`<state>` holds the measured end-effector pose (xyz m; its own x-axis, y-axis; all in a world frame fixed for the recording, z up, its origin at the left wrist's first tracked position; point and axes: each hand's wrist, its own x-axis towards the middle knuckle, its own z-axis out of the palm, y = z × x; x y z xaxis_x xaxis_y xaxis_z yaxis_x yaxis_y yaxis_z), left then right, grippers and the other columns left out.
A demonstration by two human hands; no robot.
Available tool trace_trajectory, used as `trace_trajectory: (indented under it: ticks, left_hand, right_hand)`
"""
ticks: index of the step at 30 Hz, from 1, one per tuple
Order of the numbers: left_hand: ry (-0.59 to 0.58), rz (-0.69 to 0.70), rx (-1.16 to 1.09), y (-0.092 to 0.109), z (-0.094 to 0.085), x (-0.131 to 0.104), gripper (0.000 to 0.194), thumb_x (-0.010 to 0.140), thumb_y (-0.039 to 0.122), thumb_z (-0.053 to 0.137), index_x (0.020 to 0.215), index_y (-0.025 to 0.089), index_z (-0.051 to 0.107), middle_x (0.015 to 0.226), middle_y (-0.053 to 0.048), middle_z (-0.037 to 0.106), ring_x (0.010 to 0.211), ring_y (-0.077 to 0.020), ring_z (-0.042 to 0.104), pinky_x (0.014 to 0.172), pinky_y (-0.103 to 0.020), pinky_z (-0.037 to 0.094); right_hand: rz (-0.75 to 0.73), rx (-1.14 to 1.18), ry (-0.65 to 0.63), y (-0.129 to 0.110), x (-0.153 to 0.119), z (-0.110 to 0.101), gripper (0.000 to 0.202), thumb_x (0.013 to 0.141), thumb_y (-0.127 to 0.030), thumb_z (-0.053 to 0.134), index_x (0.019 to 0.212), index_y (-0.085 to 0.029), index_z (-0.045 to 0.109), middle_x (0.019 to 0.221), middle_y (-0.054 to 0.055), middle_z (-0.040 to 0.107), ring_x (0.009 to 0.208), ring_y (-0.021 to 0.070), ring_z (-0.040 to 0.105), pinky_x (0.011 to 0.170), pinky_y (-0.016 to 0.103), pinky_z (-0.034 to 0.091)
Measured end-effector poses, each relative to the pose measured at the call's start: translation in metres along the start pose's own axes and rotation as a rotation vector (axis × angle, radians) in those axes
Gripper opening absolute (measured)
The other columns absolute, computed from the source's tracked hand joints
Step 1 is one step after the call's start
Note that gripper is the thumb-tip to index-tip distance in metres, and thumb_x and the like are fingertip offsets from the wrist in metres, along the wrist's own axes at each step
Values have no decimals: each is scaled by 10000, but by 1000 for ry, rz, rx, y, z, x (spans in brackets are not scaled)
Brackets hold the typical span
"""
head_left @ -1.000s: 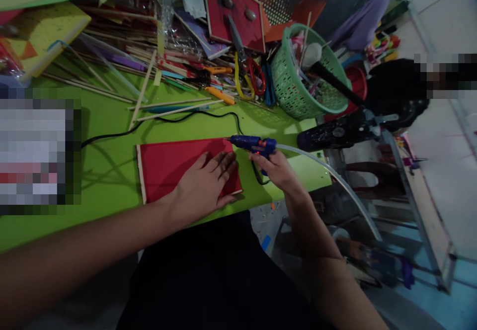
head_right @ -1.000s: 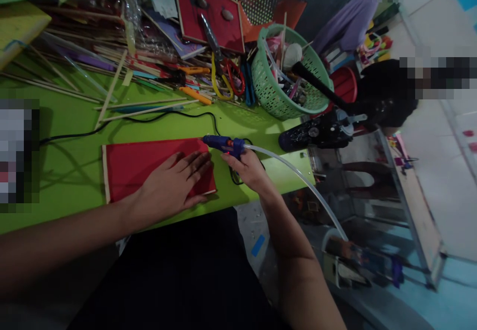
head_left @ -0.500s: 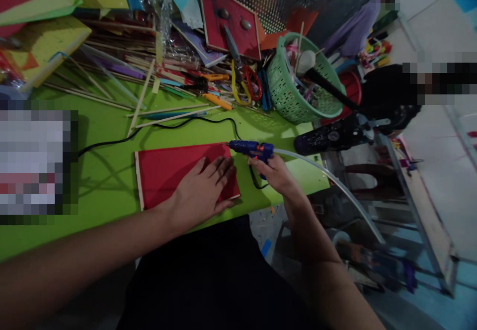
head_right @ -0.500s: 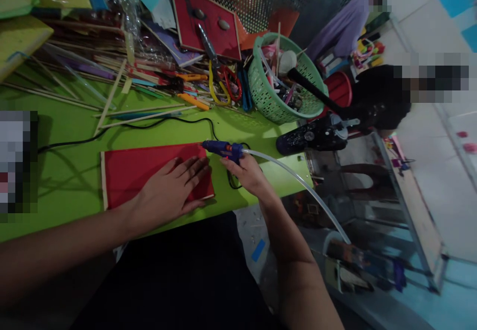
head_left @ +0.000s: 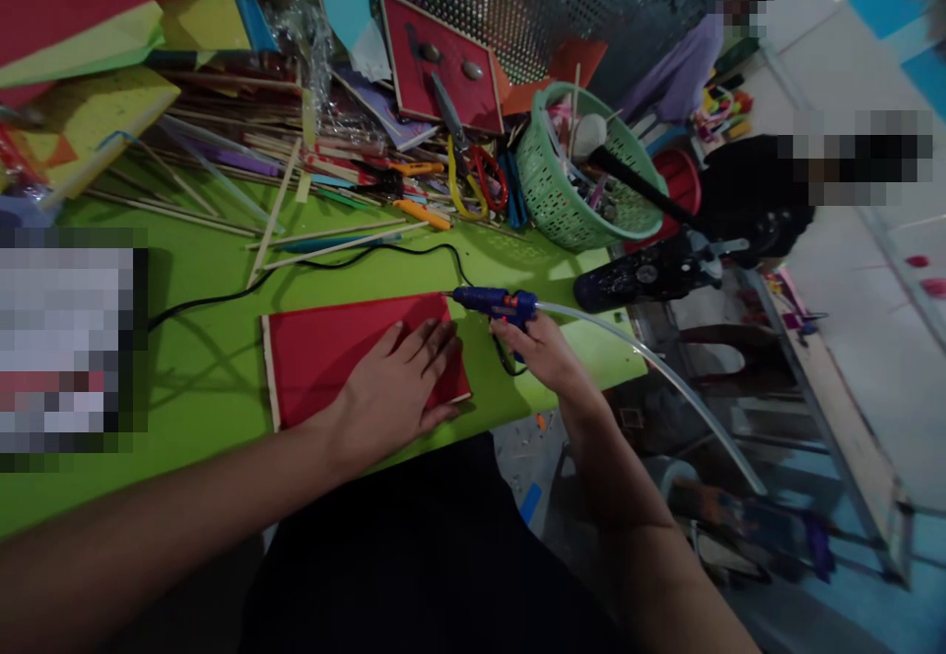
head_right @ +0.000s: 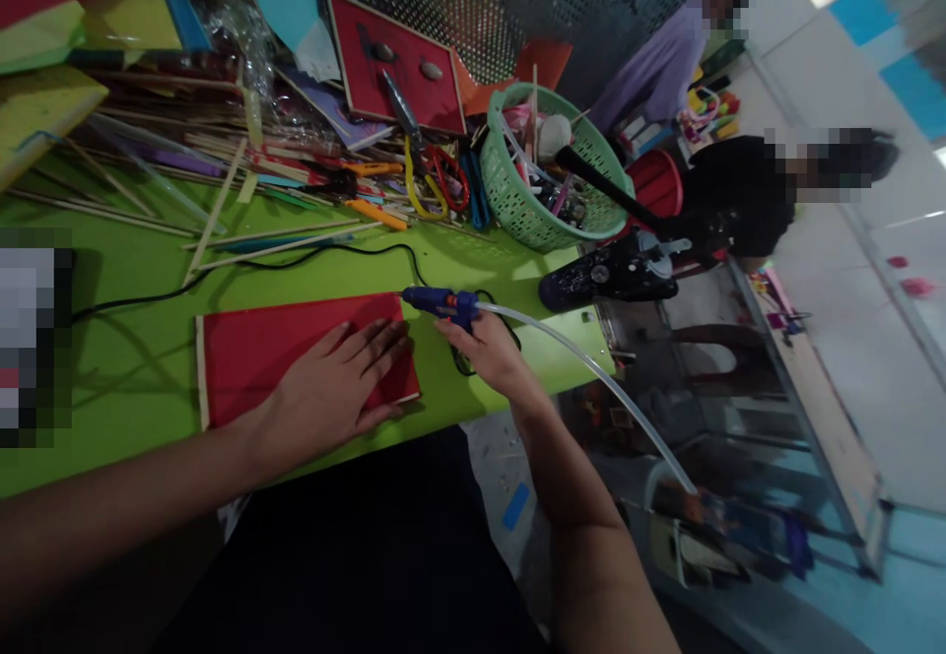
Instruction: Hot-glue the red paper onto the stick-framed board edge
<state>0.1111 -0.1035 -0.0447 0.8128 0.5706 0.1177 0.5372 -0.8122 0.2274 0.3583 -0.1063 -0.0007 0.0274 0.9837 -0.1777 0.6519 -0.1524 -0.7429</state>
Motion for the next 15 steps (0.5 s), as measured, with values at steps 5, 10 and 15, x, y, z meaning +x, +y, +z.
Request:
trace_trajectory:
  ticks: [5, 10, 15]
  left_hand:
    - [12, -1, -7, 0, 0, -1, 768, 1012, 643, 367, 1543, 96, 462, 1622, -156, 440, 1500, -333, 418, 1216, -539, 352]
    - [25, 8, 4, 0, 0, 0, 764, 1010, 634, 388, 1531, 82, 476, 1614, -172, 451, 1488, -337, 434, 1210, -535, 356]
    - [18, 5, -1, -1, 1, 1, 769, 998, 654, 406, 1521, 97, 494, 1593, -175, 482, 1482, -331, 443, 1210, -522, 347]
  right_hand:
    - [18, -27, -3, 2, -1, -1, 367, 902, -523, 592, 729, -200, 599, 627, -11, 513, 587, 141, 440, 568, 273, 355]
    - [-6, -15, -11, -5, 1, 4, 343, 908, -517, 603, 800, -193, 642, 671, -9, 547, 611, 144, 455, 607, 277, 387]
    - [-5, -16, -19, -7, 0, 6, 369, 899, -550, 616, 810, -193, 649, 668, -11, 545, 607, 145, 457, 602, 279, 392]
